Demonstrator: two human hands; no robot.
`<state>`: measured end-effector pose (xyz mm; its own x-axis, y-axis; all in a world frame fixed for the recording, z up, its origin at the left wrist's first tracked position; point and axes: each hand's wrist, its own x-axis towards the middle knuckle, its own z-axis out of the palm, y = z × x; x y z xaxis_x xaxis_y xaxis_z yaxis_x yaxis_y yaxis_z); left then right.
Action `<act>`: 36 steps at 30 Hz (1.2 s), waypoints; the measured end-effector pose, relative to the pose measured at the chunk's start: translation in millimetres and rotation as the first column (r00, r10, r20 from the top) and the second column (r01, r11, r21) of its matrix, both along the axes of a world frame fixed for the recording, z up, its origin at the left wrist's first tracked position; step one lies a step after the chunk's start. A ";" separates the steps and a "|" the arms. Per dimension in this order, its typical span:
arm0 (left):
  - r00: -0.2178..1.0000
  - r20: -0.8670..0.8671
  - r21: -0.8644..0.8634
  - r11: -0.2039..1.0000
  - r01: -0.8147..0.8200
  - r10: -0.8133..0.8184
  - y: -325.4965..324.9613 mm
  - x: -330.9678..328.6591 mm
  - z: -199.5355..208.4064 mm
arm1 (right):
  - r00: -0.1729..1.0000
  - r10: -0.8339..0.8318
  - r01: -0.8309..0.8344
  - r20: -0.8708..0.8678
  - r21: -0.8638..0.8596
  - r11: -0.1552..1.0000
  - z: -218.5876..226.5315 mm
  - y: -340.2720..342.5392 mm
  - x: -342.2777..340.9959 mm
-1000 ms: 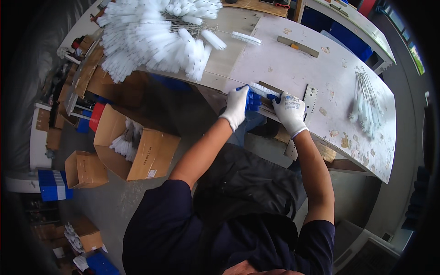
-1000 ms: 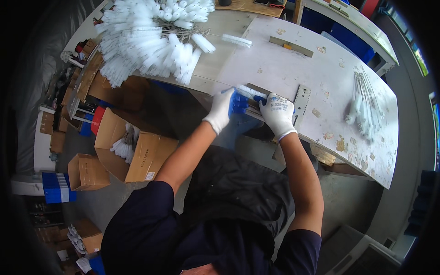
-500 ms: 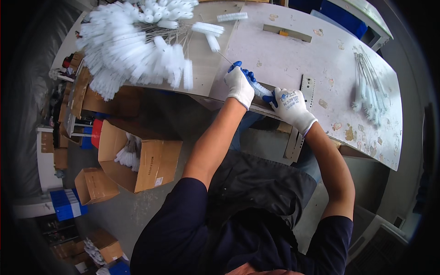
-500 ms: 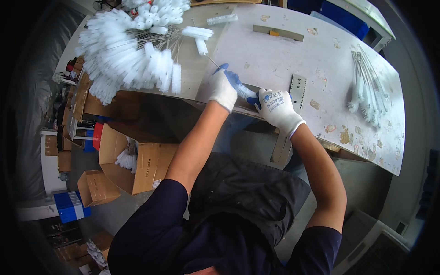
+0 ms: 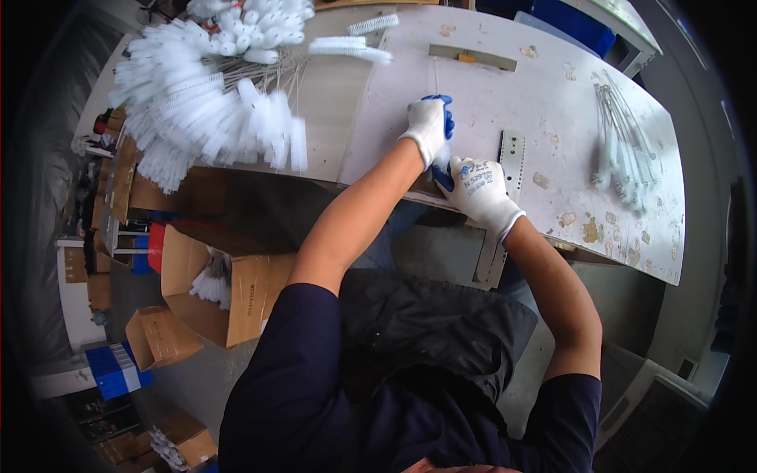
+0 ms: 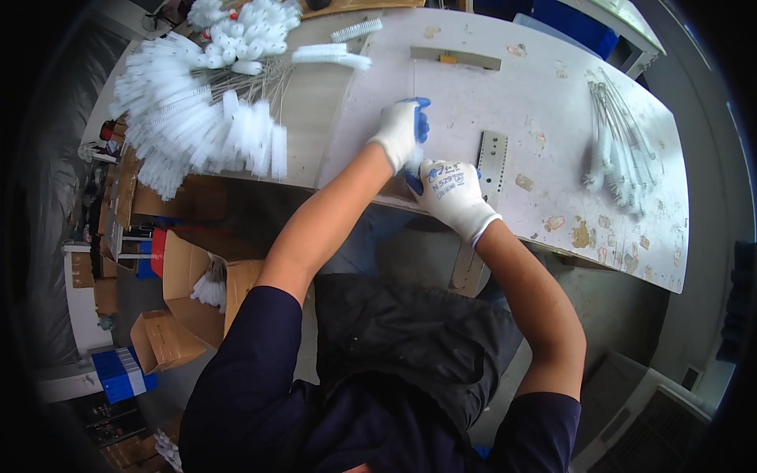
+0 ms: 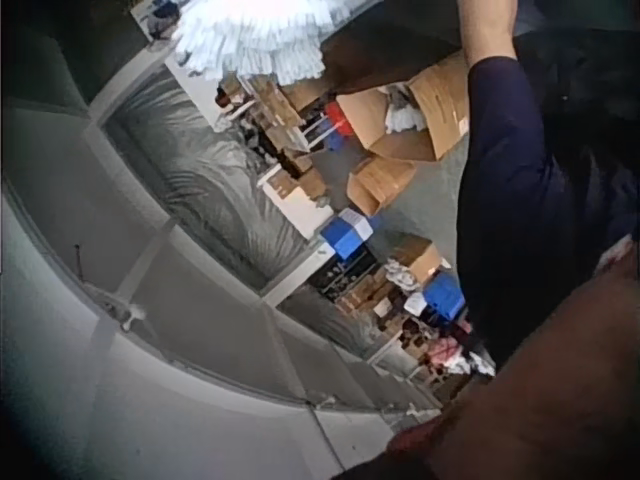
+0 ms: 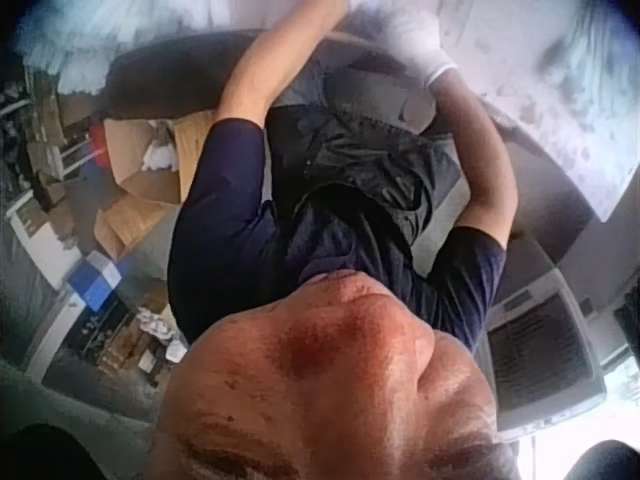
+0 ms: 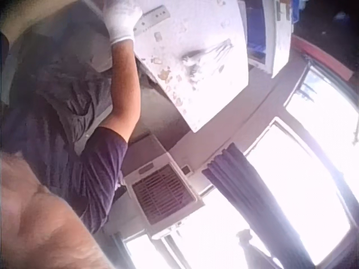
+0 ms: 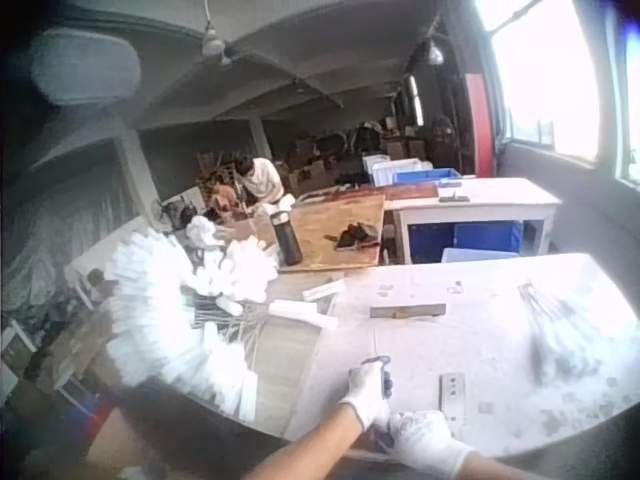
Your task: The person repeatedly picks up white cylindrical brush heads and metal rods from a workbench, inserts the rods into the brush heads, and places the assembled units into a cardboard box. The process is continuous and repetitive throughout the clip.
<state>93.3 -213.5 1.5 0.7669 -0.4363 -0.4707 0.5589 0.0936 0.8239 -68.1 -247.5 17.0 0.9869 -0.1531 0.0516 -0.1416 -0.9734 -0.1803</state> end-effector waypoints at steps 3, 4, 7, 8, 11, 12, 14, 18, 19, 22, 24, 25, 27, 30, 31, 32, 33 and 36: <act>0.980 0.128 0.039 0.988 0.149 -0.153 31.2 10.1 10.9 | 0.997 -0.046 0.046 0.068 0.011 0.999 -10.3 6.1 3.6; 0.886 0.398 0.224 0.962 0.157 -0.237 42.1 22.3 2.4 | 0.994 -0.024 0.026 0.107 -0.018 1.000 -11.1 7.4 2.7; 0.655 0.603 0.587 0.809 0.024 -0.456 70.8 57.1 11.5 | 0.979 -0.008 0.027 0.206 -0.091 0.995 -23.3 -1.1 -6.6; 0.739 0.577 0.505 0.863 0.010 -0.347 82.4 64.9 20.4 | 0.978 0.013 0.008 0.207 -0.097 0.995 -22.2 -2.2 -9.2; 0.649 0.757 0.393 0.845 -0.364 -0.072 114.2 140.3 15.0 | 0.971 0.084 -0.060 0.224 -0.111 0.992 -15.5 1.1 -9.3; 0.527 0.845 0.379 0.797 -0.470 -0.091 121.2 174.2 4.1 | 0.967 0.107 -0.081 0.232 -0.118 0.990 -15.8 2.1 -8.7; 0.174 0.942 0.317 0.593 -0.741 -0.286 114.7 201.5 4.0 | 0.960 0.119 -0.091 0.254 -0.122 0.988 -16.1 -0.7 -10.3; 0.474 0.803 0.596 0.497 -0.631 -0.361 104.3 238.5 9.6 | 0.942 0.088 -0.066 0.325 -0.079 0.995 -16.1 -4.7 -14.7; 0.518 0.781 0.622 0.493 -0.608 -0.347 109.7 244.3 11.9 | 0.940 0.079 -0.065 0.333 -0.053 0.996 -13.0 -3.3 -14.2; 0.642 0.683 0.730 0.330 -0.598 -0.348 90.3 240.9 11.8 | 0.945 0.000 -0.005 0.327 0.014 1.000 -14.4 -7.3 -20.9; 0.627 0.709 0.703 0.390 -0.594 -0.324 105.2 238.8 8.2 | 0.958 -0.024 -0.004 0.284 0.096 0.995 -11.8 -7.3 -19.1; 0.595 0.784 0.600 0.457 -0.657 -0.176 123.1 250.9 -6.0 | 0.939 0.007 -0.038 0.345 0.083 0.996 -12.2 -6.1 -15.1; 0.650 0.714 0.214 0.804 -0.555 0.258 123.7 237.7 -21.8 | 0.921 -0.002 -0.037 0.390 0.093 0.995 -17.7 -6.9 -12.2; 0.718 0.561 -0.090 0.892 -0.443 0.413 111.3 168.0 -11.6 | 0.922 -0.100 0.036 0.374 0.173 0.984 -19.5 -9.7 -15.1; 0.711 0.585 -0.083 0.901 -0.425 0.389 110.5 136.5 -6.7 | 0.905 -0.157 0.060 0.395 0.248 0.967 -20.4 -9.9 -18.3; 0.733 0.564 -0.049 0.902 -0.430 0.380 107.3 109.3 -1.9 | 0.883 -0.213 0.077 0.417 0.320 0.944 -21.4 -10.9 -19.3; 0.720 0.626 -0.002 0.923 -0.384 0.300 107.9 87.4 0.9 | 0.859 -0.268 0.089 0.436 0.390 0.917 -21.9 -13.1 -19.4; 0.712 0.684 0.099 0.948 -0.302 0.156 114.3 52.9 1.4 | 0.763 -0.515 0.154 0.390 0.665 0.731 -25.2 -29.6 -26.1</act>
<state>146.2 -99.2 2.9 0.9763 -0.1635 0.1417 -0.1520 -0.0524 0.9870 -94.2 -277.1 -8.2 0.6972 -0.6435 0.3159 -0.1447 -0.5579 -0.8172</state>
